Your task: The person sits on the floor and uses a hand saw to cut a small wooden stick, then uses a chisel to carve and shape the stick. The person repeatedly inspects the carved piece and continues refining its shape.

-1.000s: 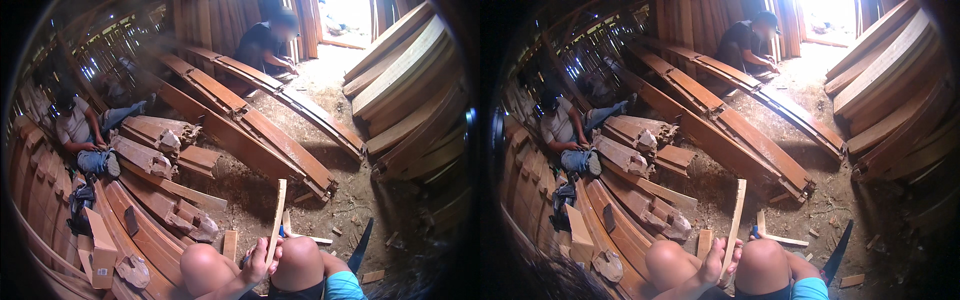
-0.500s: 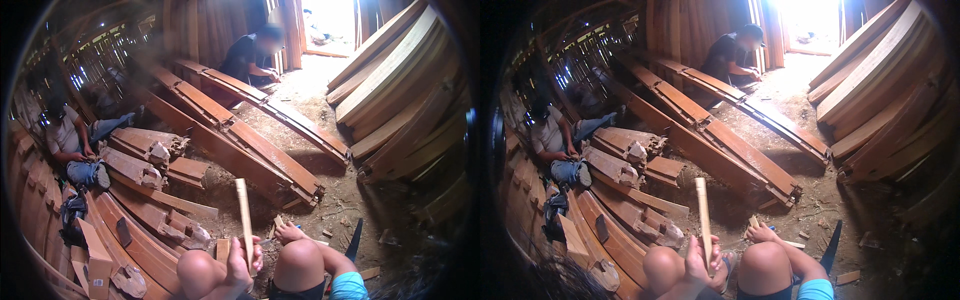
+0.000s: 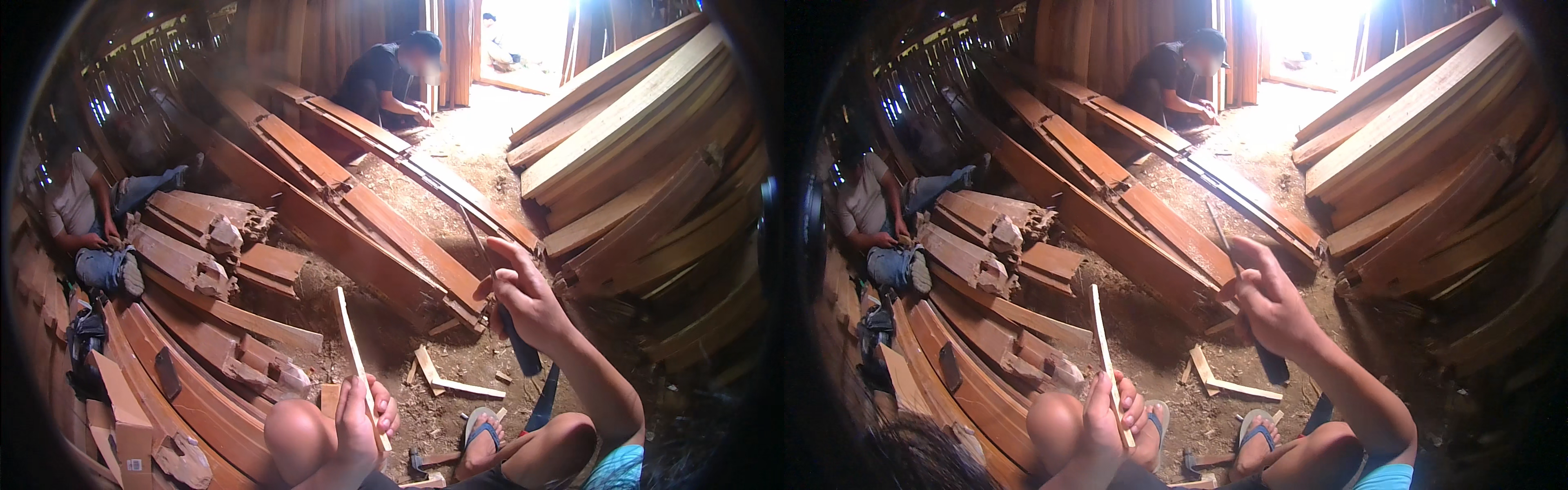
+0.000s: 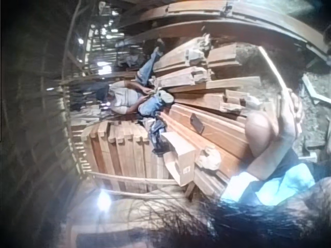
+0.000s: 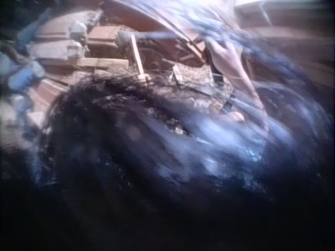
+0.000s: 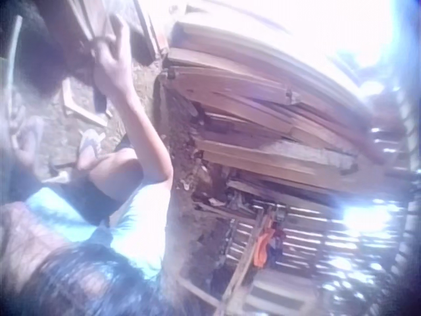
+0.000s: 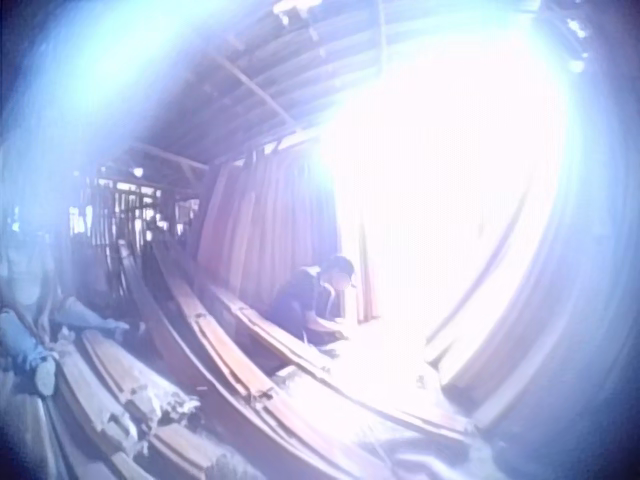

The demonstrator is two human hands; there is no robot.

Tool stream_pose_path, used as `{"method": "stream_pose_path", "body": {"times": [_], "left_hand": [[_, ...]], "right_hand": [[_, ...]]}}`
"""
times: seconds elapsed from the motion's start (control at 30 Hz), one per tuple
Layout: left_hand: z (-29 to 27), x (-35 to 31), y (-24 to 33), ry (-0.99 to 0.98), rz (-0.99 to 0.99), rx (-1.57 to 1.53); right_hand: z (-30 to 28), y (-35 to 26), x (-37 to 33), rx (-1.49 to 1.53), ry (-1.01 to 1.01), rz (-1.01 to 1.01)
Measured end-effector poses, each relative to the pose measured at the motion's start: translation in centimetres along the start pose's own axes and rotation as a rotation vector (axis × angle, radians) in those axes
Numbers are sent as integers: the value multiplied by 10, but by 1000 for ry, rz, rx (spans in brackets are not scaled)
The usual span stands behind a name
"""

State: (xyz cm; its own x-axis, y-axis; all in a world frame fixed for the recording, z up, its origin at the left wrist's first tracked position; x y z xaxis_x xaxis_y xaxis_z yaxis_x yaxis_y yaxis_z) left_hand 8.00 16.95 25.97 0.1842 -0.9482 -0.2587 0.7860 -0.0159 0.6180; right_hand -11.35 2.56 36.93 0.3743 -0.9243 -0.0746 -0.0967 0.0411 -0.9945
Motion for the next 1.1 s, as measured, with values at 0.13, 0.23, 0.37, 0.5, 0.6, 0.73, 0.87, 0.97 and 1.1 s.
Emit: {"method": "stream_pose_path", "body": {"times": [0.13, 0.23, 0.37, 0.5, 0.6, 0.73, 0.87, 0.97, 1.1], "left_hand": [[-3, 1, -3, -1, 28, 52], [0, 4, 0, 40, 49, 102], [-3, 3, 0, 13, -16, 53], [-2, 4, -1, -9, -62, 11], [-9, 5, 1, -27, -51, -65], [-3, 6, -4, -119, -83, -63], [-1, 1, -2, -136, -65, 1], [19, 9, -12, -232, -170, -61], [3, 7, -11, -188, -167, 23]], "right_hand": [[19, 21, -31, 42, -192, -15], [31, 35, -49, -11, -249, 133], [33, 20, -51, -287, -300, -17], [13, -4, -69, -266, -297, -128], [8, -11, -67, -385, -305, -22], [10, 7, -63, -545, -185, -224], [27, 22, -58, -544, -401, -84], [31, 11, -75, -578, -369, -202], [55, 42, -66, -514, -447, -244]]}}
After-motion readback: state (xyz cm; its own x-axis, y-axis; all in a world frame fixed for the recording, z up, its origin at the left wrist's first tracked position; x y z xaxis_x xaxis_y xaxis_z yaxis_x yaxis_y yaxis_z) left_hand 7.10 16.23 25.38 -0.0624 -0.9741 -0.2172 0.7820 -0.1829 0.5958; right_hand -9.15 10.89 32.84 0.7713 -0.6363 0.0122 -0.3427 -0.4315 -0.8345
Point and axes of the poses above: each hand's wrist, its own x-axis towards the middle knuckle, its own z-axis out of the palm, y = z × x, the point moved 5 cm from there along x, towards the middle knuckle, and after that the axes turned 2 degrees about z, right-handed, at the moved point
